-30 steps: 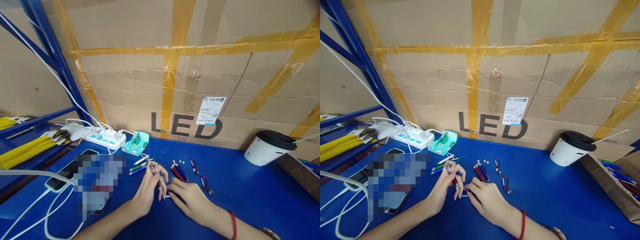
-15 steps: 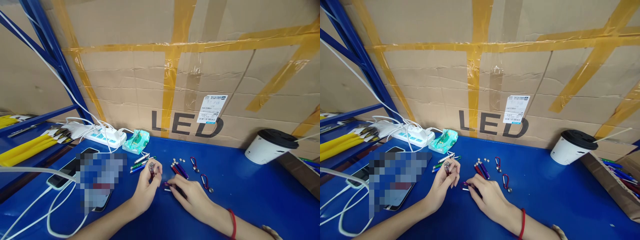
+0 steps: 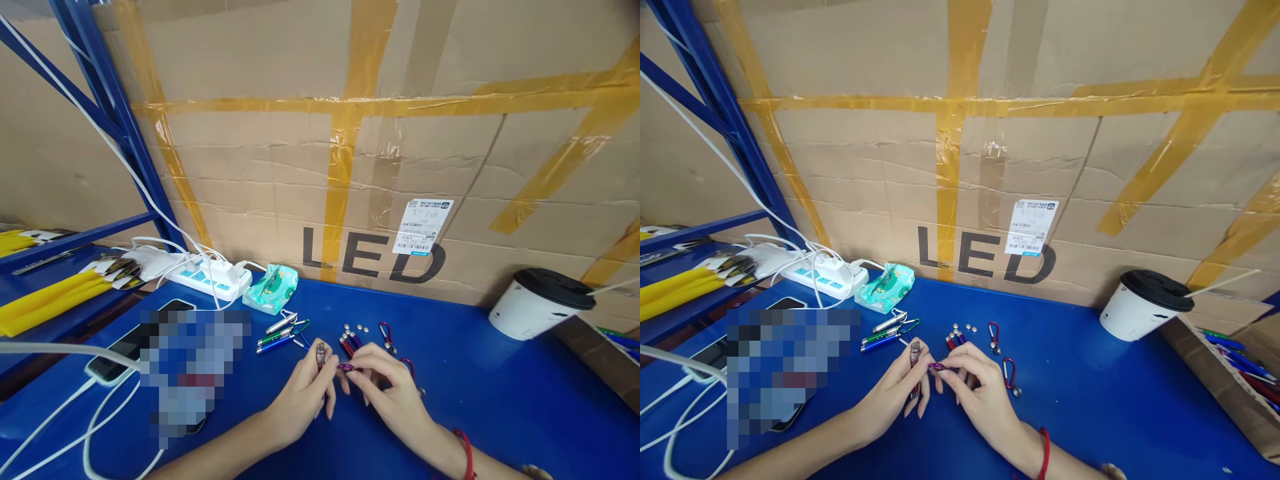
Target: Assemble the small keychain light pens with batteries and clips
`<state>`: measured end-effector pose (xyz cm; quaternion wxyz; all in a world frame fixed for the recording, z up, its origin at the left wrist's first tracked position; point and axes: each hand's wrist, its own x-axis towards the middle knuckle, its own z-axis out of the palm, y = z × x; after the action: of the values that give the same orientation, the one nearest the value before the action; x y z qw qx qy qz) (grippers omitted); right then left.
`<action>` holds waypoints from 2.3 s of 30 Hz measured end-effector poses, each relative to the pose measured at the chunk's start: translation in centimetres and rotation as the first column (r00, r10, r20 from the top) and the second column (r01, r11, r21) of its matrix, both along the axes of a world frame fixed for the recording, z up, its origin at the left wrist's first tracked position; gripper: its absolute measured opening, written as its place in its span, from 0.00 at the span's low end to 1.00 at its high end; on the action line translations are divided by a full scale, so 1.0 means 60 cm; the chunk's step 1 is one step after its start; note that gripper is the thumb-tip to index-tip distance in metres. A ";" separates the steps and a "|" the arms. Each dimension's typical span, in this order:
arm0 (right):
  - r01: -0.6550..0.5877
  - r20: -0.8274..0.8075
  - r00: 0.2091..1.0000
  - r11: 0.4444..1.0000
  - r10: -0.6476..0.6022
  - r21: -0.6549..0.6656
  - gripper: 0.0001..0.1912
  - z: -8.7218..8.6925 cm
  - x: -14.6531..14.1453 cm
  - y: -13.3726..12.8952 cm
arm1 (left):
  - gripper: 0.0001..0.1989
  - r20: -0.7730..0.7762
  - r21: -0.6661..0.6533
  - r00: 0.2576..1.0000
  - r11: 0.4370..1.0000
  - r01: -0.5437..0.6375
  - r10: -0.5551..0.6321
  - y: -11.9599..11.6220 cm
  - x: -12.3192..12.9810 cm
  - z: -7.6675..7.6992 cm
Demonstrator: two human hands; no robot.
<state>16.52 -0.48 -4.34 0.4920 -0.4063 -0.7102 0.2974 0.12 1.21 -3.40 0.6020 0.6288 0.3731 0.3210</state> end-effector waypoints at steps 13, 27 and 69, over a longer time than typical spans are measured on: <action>-0.074 -0.016 0.997 0.997 0.074 0.025 0.09 -0.006 0.004 0.005 | 0.19 0.076 -0.042 0.997 0.999 0.011 -0.008 0.006 0.002 0.002; -0.082 0.085 0.993 0.996 0.078 0.045 0.09 0.005 0.006 0.002 | 0.20 0.154 -0.101 0.983 0.989 0.111 -0.095 0.010 -0.007 0.027; 0.062 0.150 0.987 0.997 -0.055 -0.046 0.12 0.003 0.003 0.006 | 0.10 -0.054 0.210 0.988 0.969 -0.129 0.144 0.000 -0.010 0.011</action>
<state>16.68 -0.10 -4.15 0.4359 -0.4603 -0.7248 0.2697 -0.51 1.20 -2.72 0.4969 0.6712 0.4006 0.3769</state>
